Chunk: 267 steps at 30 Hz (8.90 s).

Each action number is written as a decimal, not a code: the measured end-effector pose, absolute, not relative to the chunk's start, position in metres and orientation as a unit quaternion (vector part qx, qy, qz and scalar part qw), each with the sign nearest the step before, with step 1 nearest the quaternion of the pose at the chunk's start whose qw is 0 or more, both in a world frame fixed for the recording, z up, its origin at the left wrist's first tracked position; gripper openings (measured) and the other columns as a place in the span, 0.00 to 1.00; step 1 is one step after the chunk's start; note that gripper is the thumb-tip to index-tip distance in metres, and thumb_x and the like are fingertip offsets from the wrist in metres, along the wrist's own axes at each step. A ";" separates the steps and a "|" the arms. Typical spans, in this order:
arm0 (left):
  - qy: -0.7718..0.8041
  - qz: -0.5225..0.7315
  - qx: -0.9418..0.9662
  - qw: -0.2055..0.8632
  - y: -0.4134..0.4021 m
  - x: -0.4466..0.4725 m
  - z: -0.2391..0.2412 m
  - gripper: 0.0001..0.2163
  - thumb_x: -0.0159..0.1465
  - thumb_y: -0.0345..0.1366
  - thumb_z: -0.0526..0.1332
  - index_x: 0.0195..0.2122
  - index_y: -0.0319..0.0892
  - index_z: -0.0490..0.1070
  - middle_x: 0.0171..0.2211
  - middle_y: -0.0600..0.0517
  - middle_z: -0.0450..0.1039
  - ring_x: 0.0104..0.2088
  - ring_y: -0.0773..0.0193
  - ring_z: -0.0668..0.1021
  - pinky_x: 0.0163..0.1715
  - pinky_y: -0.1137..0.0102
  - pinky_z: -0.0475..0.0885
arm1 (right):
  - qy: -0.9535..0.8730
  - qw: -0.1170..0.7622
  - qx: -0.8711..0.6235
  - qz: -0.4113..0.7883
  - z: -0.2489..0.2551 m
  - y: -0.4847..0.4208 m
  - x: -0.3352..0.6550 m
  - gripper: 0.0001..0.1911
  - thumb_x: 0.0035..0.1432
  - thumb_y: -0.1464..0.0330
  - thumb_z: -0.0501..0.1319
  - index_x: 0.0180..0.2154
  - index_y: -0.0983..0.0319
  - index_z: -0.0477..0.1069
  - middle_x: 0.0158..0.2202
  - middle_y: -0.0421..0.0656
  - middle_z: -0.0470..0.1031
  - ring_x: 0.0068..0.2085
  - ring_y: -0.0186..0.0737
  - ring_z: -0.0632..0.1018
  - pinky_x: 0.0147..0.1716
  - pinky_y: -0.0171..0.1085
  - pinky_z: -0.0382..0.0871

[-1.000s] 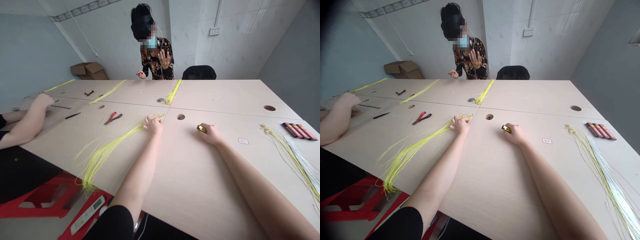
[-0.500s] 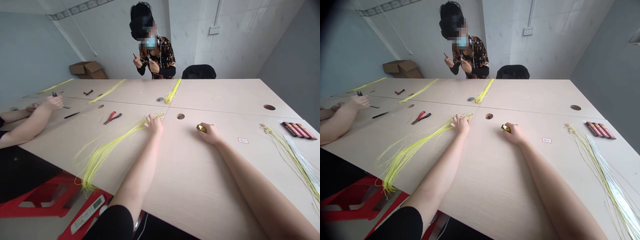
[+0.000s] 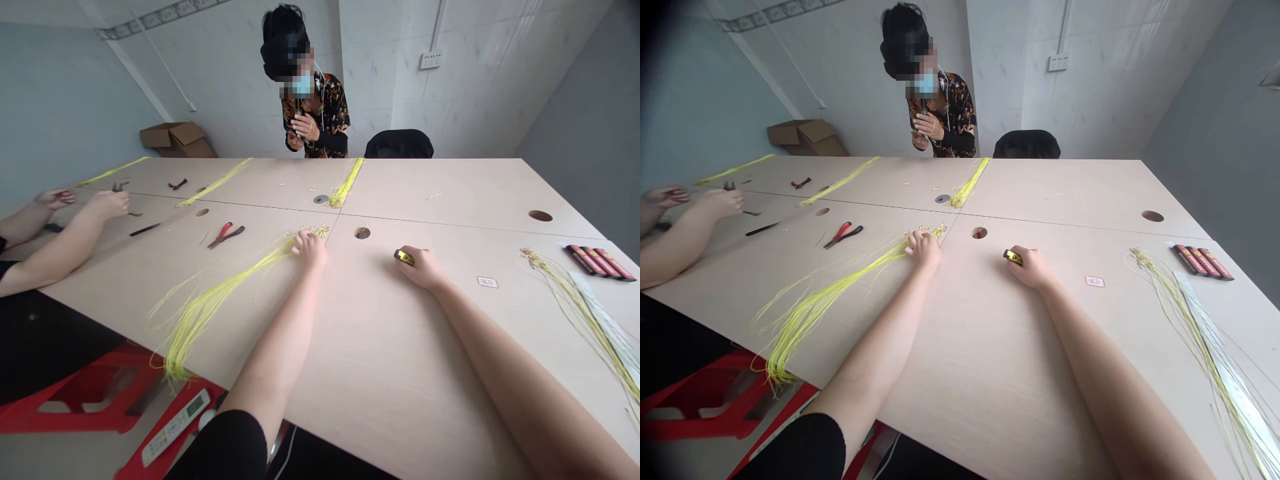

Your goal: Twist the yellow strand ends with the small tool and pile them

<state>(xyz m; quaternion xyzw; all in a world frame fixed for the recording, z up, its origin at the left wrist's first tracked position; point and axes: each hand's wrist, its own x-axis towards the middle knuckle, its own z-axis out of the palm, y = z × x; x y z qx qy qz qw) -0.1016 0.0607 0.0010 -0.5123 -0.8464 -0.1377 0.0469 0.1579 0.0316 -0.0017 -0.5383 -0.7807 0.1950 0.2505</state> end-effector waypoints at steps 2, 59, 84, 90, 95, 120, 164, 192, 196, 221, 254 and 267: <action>-0.845 -0.150 -0.511 0.050 0.060 -0.101 0.002 0.15 0.58 0.25 0.51 0.43 0.40 0.71 0.54 0.38 0.63 0.55 0.48 0.65 0.43 0.58 0.65 | -0.782 0.250 -0.537 0.195 -0.002 0.032 0.158 0.04 0.48 0.66 0.53 0.26 0.60 0.62 0.22 0.40 0.67 0.24 0.36 0.66 0.25 0.33 0.55; -0.815 -0.213 -0.537 0.046 0.063 -0.108 -0.003 0.07 0.60 0.35 0.57 0.33 0.48 0.76 0.51 0.46 0.65 0.53 0.51 0.66 0.45 0.60 0.65 | -0.787 0.250 -0.532 0.185 -0.005 0.033 0.159 0.04 0.48 0.67 0.53 0.26 0.60 0.63 0.22 0.40 0.67 0.24 0.35 0.65 0.25 0.33 0.54; -0.802 -0.230 -0.550 0.029 0.065 -0.107 -0.003 0.05 0.58 0.35 0.60 0.32 0.49 0.76 0.50 0.49 0.66 0.53 0.53 0.67 0.45 0.59 0.64 | -0.790 0.250 -0.528 0.188 -0.002 0.032 0.158 0.04 0.48 0.66 0.53 0.25 0.60 0.60 0.21 0.40 0.66 0.23 0.35 0.65 0.25 0.33 0.54; -0.800 -0.221 -0.558 0.016 0.066 -0.106 -0.004 0.07 0.59 0.35 0.59 0.33 0.50 0.76 0.49 0.49 0.67 0.52 0.54 0.67 0.45 0.60 0.64 | -0.791 0.251 -0.527 0.186 -0.003 0.032 0.159 0.04 0.48 0.67 0.53 0.25 0.60 0.61 0.21 0.40 0.66 0.23 0.35 0.65 0.24 0.32 0.54; -0.792 -0.206 -0.574 0.002 0.066 -0.106 -0.003 0.09 0.60 0.33 0.57 0.35 0.50 0.77 0.49 0.48 0.68 0.52 0.53 0.68 0.45 0.60 0.65 | -0.793 0.253 -0.523 0.181 -0.002 0.032 0.159 0.04 0.48 0.66 0.53 0.25 0.60 0.60 0.21 0.40 0.66 0.23 0.35 0.65 0.24 0.33 0.54; -0.806 -0.195 -0.559 0.002 0.062 -0.104 -0.001 0.11 0.61 0.36 0.55 0.39 0.52 0.76 0.51 0.47 0.67 0.54 0.49 0.66 0.47 0.56 0.64 | -0.789 0.241 -0.533 0.188 -0.005 0.032 0.160 0.03 0.48 0.67 0.53 0.26 0.60 0.61 0.22 0.40 0.67 0.24 0.35 0.65 0.24 0.33 0.53; -0.806 -0.161 -0.569 0.034 0.067 -0.105 -0.006 0.11 0.64 0.32 0.53 0.35 0.47 0.75 0.51 0.45 0.66 0.53 0.52 0.67 0.47 0.59 0.64 | -0.791 0.226 -0.539 0.182 -0.004 0.031 0.158 0.03 0.49 0.67 0.53 0.26 0.59 0.61 0.23 0.40 0.67 0.25 0.36 0.66 0.25 0.32 0.54; -0.801 -0.198 -0.565 0.025 0.065 -0.105 0.000 0.08 0.61 0.34 0.57 0.30 0.49 0.76 0.49 0.48 0.68 0.51 0.53 0.68 0.46 0.59 0.63 | -0.793 0.223 -0.538 0.181 -0.001 0.031 0.159 0.04 0.49 0.66 0.53 0.28 0.60 0.64 0.24 0.42 0.69 0.25 0.36 0.67 0.25 0.33 0.53; -0.799 -0.182 -0.571 0.052 0.065 -0.103 -0.001 0.10 0.61 0.31 0.55 0.32 0.48 0.76 0.48 0.47 0.69 0.51 0.52 0.68 0.45 0.59 0.63 | -0.793 0.220 -0.539 0.181 -0.002 0.032 0.159 0.04 0.49 0.66 0.53 0.28 0.60 0.64 0.24 0.42 0.69 0.25 0.36 0.67 0.25 0.33 0.53; -0.800 -0.161 -0.578 0.024 0.065 -0.101 -0.002 0.08 0.62 0.37 0.55 0.36 0.46 0.75 0.52 0.44 0.66 0.54 0.51 0.67 0.49 0.58 0.63 | -0.792 0.221 -0.538 0.186 -0.002 0.031 0.159 0.04 0.48 0.67 0.54 0.28 0.60 0.65 0.24 0.41 0.69 0.25 0.36 0.67 0.25 0.33 0.53; -0.831 -0.214 -0.513 -0.027 0.066 -0.103 0.004 0.13 0.62 0.27 0.49 0.40 0.42 0.71 0.42 0.44 0.76 0.47 0.52 0.74 0.41 0.63 0.66 | -0.793 0.213 -0.542 0.178 0.001 0.031 0.157 0.04 0.48 0.67 0.53 0.27 0.60 0.64 0.24 0.42 0.69 0.25 0.36 0.66 0.25 0.33 0.53; -0.828 -0.205 -0.522 0.001 0.064 -0.107 0.002 0.11 0.64 0.35 0.53 0.42 0.39 0.72 0.41 0.41 0.76 0.46 0.52 0.75 0.41 0.64 0.68 | -0.794 0.212 -0.541 0.178 -0.002 0.032 0.158 0.04 0.48 0.67 0.53 0.27 0.60 0.63 0.23 0.41 0.68 0.25 0.36 0.66 0.25 0.33 0.52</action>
